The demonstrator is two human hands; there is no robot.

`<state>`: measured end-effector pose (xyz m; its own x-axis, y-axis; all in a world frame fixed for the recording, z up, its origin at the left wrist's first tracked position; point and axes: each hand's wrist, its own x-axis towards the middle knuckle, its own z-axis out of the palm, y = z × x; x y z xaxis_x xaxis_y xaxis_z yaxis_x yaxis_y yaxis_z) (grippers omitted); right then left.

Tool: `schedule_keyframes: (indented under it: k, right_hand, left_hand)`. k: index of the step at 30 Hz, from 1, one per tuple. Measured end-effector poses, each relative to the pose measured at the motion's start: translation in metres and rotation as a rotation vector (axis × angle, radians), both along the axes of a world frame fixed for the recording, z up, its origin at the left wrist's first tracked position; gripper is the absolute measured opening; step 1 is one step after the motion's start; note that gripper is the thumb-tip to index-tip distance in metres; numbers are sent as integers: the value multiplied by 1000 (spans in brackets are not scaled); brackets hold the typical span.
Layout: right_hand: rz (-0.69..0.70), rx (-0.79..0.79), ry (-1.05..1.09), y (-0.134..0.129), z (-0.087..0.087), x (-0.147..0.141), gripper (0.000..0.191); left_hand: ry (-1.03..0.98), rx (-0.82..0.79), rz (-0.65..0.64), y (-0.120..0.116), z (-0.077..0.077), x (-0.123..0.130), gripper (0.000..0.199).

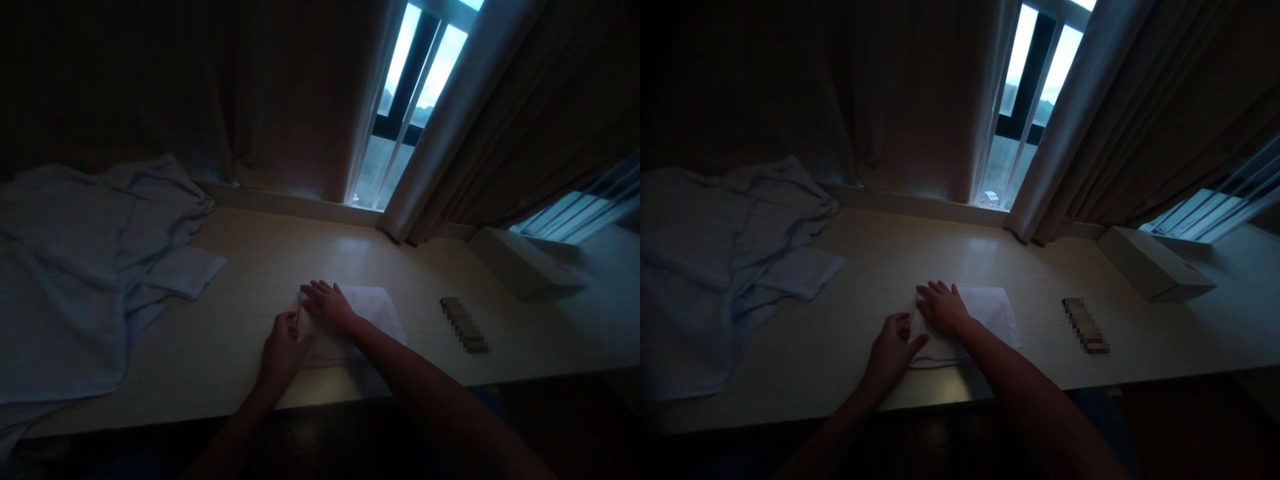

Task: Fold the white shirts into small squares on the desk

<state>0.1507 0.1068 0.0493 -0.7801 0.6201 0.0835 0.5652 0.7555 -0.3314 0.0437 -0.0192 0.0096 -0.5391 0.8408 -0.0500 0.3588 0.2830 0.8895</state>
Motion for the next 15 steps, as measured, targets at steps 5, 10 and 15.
schedule_keyframes:
  k: [5, 10, 15]
  right_hand:
    - [-181, 43, 21, 10, -27, -7, 50]
    - [-307, 119, 22, 14, -35, -9, 49]
    - [-316, 113, 7, 13, -30, -10, 52]
  left_hand:
    - [5, -53, -91, -5, 2, -3, 59]
    - [38, -176, -159, -10, 12, -8, 45]
    - [89, -155, -181, -17, 17, -2, 29]
